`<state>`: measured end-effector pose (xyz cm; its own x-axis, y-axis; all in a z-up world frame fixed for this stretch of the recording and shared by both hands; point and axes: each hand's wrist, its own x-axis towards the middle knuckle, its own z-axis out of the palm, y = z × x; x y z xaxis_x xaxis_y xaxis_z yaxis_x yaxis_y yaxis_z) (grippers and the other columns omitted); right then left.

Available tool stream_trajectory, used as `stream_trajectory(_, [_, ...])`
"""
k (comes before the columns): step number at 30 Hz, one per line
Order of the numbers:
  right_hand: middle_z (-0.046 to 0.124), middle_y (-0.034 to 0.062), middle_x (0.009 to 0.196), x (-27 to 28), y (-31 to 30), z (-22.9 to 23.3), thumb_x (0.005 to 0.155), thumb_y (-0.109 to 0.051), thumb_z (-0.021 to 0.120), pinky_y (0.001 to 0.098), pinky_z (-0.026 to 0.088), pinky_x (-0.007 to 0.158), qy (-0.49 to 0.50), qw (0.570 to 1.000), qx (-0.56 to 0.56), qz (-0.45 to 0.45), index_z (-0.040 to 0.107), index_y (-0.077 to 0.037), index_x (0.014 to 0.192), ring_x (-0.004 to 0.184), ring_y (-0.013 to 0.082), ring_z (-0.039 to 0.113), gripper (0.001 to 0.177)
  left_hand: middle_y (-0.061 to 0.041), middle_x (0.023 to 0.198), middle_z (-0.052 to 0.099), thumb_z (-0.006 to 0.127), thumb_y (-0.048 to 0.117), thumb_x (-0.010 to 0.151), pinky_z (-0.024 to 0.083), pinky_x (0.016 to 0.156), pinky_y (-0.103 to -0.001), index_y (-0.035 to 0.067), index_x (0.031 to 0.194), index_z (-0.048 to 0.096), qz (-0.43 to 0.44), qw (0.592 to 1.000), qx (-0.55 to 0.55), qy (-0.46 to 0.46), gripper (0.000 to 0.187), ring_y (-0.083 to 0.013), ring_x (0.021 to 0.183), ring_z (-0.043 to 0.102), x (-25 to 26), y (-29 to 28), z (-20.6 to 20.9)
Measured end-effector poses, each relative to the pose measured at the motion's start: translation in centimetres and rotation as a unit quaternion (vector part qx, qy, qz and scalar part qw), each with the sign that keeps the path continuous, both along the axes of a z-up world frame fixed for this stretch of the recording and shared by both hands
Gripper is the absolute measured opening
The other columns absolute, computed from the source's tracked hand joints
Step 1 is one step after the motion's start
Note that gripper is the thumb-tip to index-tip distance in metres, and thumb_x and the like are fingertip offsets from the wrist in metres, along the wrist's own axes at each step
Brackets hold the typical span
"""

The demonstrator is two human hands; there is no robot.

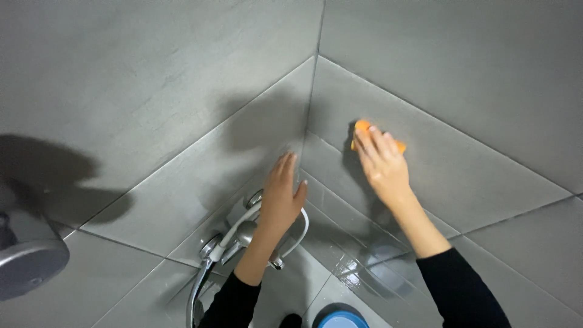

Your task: The person scrubs the tiled bathroom wall with a sponge, focusing on the grout lines and areas around the toilet and shower fixtures. They periodically dip the sponge into a blue bucket of soapy water to rinse it before continuing to scrub different sections of the wall.

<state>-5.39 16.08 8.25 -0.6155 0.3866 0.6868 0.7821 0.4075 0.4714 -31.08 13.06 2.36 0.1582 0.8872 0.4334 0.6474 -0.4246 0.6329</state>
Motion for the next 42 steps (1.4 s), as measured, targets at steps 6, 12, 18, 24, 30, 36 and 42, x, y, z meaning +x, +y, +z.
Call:
stream_trajectory(6, [0.063, 0.0086, 0.138, -4.4, 3.5, 6.1, 0.084, -0.007, 0.073, 0.0391, 0.055, 0.097, 0.038, 0.995, 0.09, -0.009, 0.073, 0.003, 0.123, 0.11, 0.0272, 0.061, 0.041, -0.028, 0.156, 0.04, 0.063, 0.022, 0.097, 0.031, 0.117, -0.055, -0.005, 0.152, 0.035, 0.01, 0.999, 0.051, 0.015, 0.067, -0.0443, 0.145, 0.037, 0.3, 0.3, -1.8])
stream_trajectory(12, [0.057, 0.0023, 0.143, -6.8, 10.2, 4.9, 0.095, -0.007, 0.07, 0.0367, 0.051, 0.107, 0.088, 0.994, 0.047, 0.034, 0.069, -0.004, 0.134, 0.124, 0.0247, 0.057, 0.04, -0.026, 0.156, 0.044, 0.065, 0.012, 0.096, 0.033, 0.122, -0.053, -0.002, 0.152, 0.039, 0.0, 0.996, 0.088, -0.034, 0.063, -0.0439, 0.149, 0.039, -0.1, -0.3, 1.0])
stream_trajectory(18, [0.054, -0.0002, 0.15, -8.2, 11.3, 3.5, 0.102, -0.021, 0.059, 0.0341, 0.037, 0.122, -0.044, 0.987, 0.124, -0.095, 0.064, -0.012, 0.141, 0.143, 0.0212, 0.044, 0.039, -0.03, 0.156, 0.04, 0.065, 0.012, 0.095, 0.03, 0.119, -0.053, -0.006, 0.151, 0.038, 0.017, 0.997, 0.067, -0.029, 0.065, -0.0459, 0.147, 0.037, 0.0, 0.1, 0.1])
stream_trajectory(24, [0.058, 0.0079, 0.145, -8.1, 10.7, 0.8, 0.093, -0.017, 0.06, 0.0397, 0.042, 0.118, -0.02, 0.999, -0.021, -0.041, 0.067, -0.002, 0.135, 0.137, 0.0273, 0.051, 0.045, -0.027, 0.158, 0.042, 0.063, 0.012, 0.097, 0.034, 0.121, -0.05, -0.004, 0.151, 0.04, 0.03, 0.994, 0.094, -0.048, 0.061, -0.0441, 0.149, 0.038, -0.1, -0.3, -0.3])
stream_trajectory(30, [0.062, 0.0142, 0.139, -8.0, 9.6, -2.8, 0.088, -0.008, 0.062, 0.0443, 0.048, 0.112, 0.04, 0.997, -0.06, 0.041, 0.069, 0.003, 0.128, 0.131, 0.0331, 0.057, 0.042, -0.028, 0.155, 0.042, 0.068, 0.015, 0.098, 0.032, 0.116, -0.054, -0.005, 0.15, 0.04, 0.067, 0.994, 0.091, -0.008, 0.062, -0.0463, 0.145, 0.039, -0.7, -0.2, -2.4])
stream_trajectory(36, [0.064, 0.015, 0.135, -7.5, 9.5, -5.4, 0.088, -0.007, 0.064, 0.0478, 0.047, 0.109, 0.083, 0.986, -0.107, 0.098, 0.069, 0.003, 0.12, 0.126, 0.0349, 0.059, 0.034, -0.026, 0.154, 0.048, 0.064, 0.008, 0.093, 0.036, 0.118, -0.053, -0.002, 0.148, 0.044, 0.093, 0.992, 0.09, -0.015, 0.058, -0.0439, 0.146, 0.042, -1.0, -2.5, 1.0])
stream_trajectory(42, [0.056, 0.0194, 0.135, -10.7, 6.7, -3.4, 0.101, -0.014, 0.066, 0.0496, 0.043, 0.105, 0.438, 0.843, -0.303, 0.073, 0.063, 0.0, 0.135, 0.123, 0.0353, 0.052, 0.037, -0.026, 0.15, 0.051, 0.065, 0.007, 0.093, 0.033, 0.117, -0.054, -0.002, 0.144, 0.05, 0.14, 0.983, 0.116, 0.021, 0.054, -0.0425, 0.143, 0.045, -1.3, -4.2, 1.3])
